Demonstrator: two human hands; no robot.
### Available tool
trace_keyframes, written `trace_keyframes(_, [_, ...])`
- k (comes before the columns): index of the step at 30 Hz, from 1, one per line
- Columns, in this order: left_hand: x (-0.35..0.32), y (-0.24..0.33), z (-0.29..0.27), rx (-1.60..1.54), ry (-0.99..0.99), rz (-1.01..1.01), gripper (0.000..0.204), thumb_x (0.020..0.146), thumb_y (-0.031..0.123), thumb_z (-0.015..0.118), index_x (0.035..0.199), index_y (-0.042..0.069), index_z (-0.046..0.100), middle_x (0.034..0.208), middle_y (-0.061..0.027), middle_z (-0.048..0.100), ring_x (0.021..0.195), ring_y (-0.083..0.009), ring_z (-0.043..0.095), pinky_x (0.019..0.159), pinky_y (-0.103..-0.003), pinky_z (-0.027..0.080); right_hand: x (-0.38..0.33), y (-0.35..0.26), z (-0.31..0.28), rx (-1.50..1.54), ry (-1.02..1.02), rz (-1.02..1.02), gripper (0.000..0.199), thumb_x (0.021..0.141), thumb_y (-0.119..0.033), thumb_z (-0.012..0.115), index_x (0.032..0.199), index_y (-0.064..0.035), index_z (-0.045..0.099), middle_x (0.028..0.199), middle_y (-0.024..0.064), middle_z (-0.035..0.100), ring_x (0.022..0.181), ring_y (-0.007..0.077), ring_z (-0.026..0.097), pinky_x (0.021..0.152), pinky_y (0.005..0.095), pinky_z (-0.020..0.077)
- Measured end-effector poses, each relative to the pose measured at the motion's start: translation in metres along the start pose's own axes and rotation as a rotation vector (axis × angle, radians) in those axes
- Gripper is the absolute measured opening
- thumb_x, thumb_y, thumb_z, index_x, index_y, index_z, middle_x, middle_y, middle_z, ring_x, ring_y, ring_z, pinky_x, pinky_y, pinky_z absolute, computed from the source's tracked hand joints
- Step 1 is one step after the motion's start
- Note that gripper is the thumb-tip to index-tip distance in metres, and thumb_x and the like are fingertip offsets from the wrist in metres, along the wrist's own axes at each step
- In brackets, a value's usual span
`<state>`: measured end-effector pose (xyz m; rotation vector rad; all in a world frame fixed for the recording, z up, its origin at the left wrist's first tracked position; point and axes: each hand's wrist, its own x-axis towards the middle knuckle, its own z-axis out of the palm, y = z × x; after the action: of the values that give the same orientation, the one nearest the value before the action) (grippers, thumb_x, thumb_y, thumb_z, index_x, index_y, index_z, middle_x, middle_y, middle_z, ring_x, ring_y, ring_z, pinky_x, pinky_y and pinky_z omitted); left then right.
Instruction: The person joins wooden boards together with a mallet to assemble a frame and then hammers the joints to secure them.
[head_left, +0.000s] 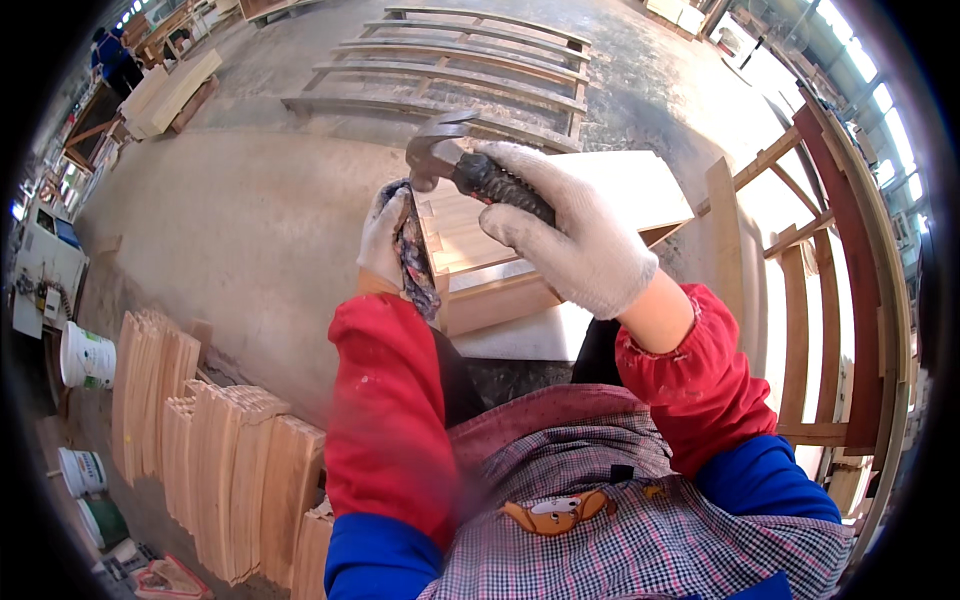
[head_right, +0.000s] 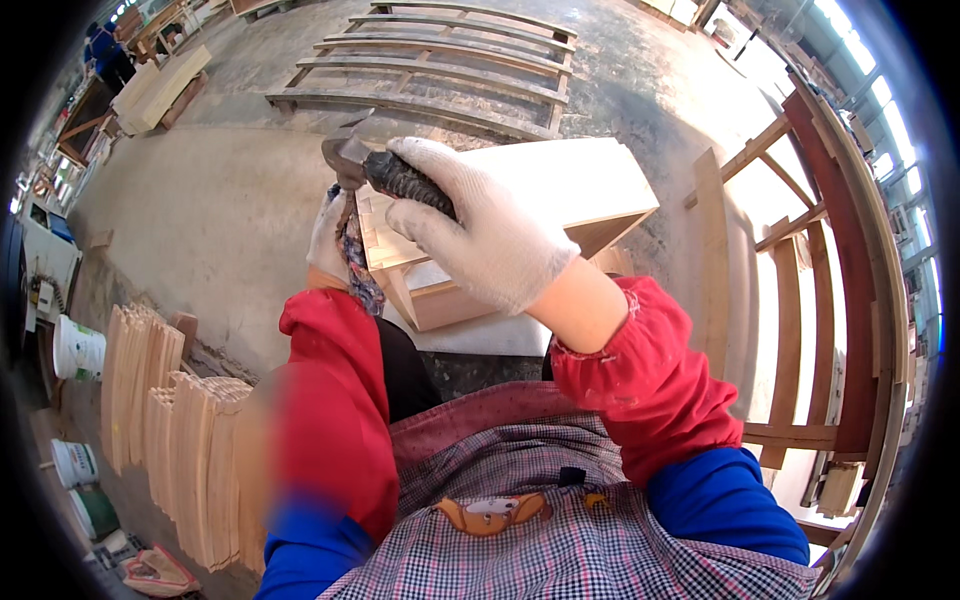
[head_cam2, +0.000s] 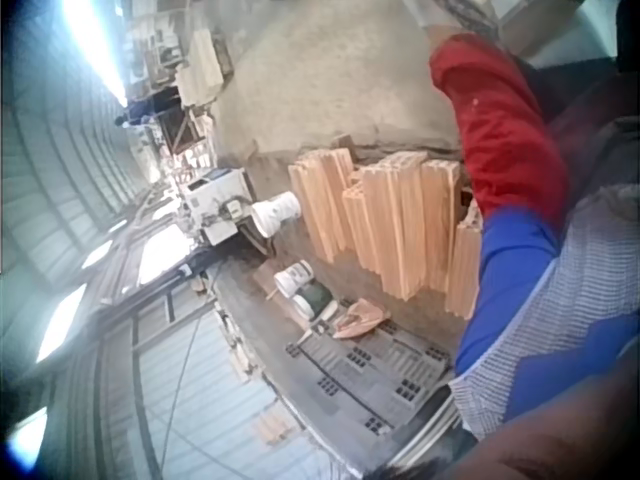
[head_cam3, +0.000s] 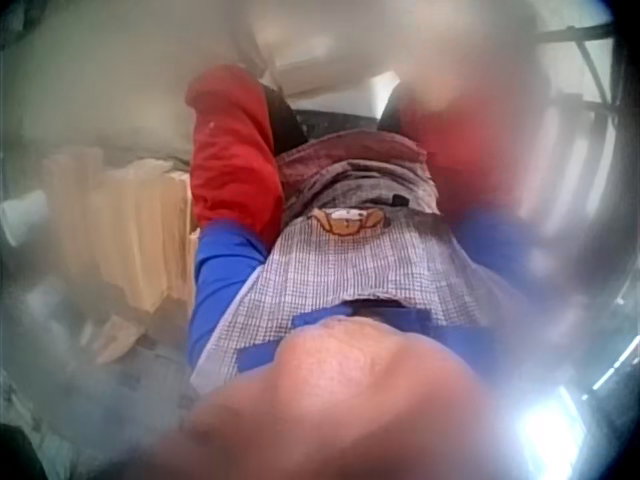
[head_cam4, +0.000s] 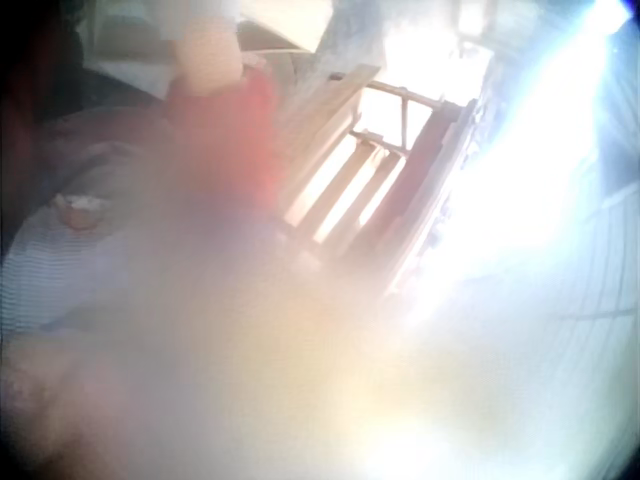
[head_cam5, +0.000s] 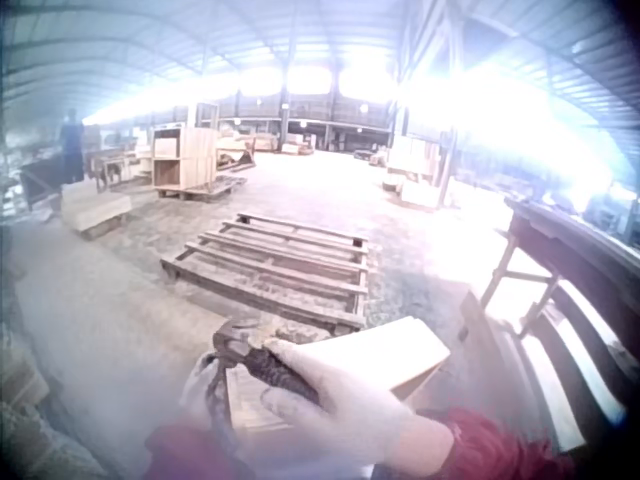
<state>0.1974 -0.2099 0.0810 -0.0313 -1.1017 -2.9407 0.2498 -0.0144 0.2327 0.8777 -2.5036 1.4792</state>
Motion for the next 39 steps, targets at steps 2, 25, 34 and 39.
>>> trace_keyframes(2, [-0.002, -0.001, 0.005, -0.008, -0.021, 0.005, 0.026, 0.092, 0.019, 0.055, 0.111, 0.003, 0.058, 0.101, -0.0068, 0.065, 0.09, -0.016, 0.063, 0.081, -0.03, 0.051, -0.003, 0.014, 0.005, -0.103, -0.085, 0.032, 0.045, 0.088, -0.014, 0.059, 0.129, 0.0007, 0.05, 0.097, 0.0151, 0.063, 0.088, 0.0186, 0.06, 0.081, 0.0317, 0.0477])
trace_keyframes(25, [0.003, 0.001, -0.005, 0.069, -0.135, 0.068, 0.025, 0.093, 0.016, 0.051, 0.112, 0.001, 0.055, 0.102, -0.0098, 0.064, 0.091, -0.0179, 0.062, 0.083, -0.031, 0.051, 0.015, -0.004, -0.006, -0.368, -0.281, 0.039, 0.044, 0.087, -0.02, 0.059, 0.126, -0.0009, 0.051, 0.093, 0.0196, 0.064, 0.085, 0.0316, 0.063, 0.076, 0.0377, 0.0486])
trace_keyframes(34, [0.002, 0.002, -0.003, 0.039, -0.055, 0.038, 0.029, 0.094, 0.021, 0.053, 0.113, 0.0, 0.056, 0.103, -0.0127, 0.065, 0.088, -0.0192, 0.064, 0.076, -0.03, 0.051, 0.0, -0.004, -0.006, -0.177, -0.246, 0.065, 0.039, 0.088, -0.018, 0.061, 0.122, 0.0003, 0.054, 0.088, 0.0158, 0.063, 0.078, 0.0237, 0.061, 0.075, 0.0323, 0.0487])
trace_keyframes(39, [0.007, -0.004, -0.006, 0.051, -0.013, 0.031, 0.03, 0.094, 0.022, 0.051, 0.116, 0.001, 0.054, 0.102, -0.0148, 0.066, 0.085, -0.022, 0.065, 0.07, -0.032, 0.053, -0.013, -0.013, -0.009, -0.141, -0.195, 0.078, 0.039, 0.088, -0.018, 0.062, 0.121, 0.0002, 0.055, 0.094, 0.0179, 0.065, 0.084, 0.0255, 0.065, 0.077, 0.0339, 0.0496])
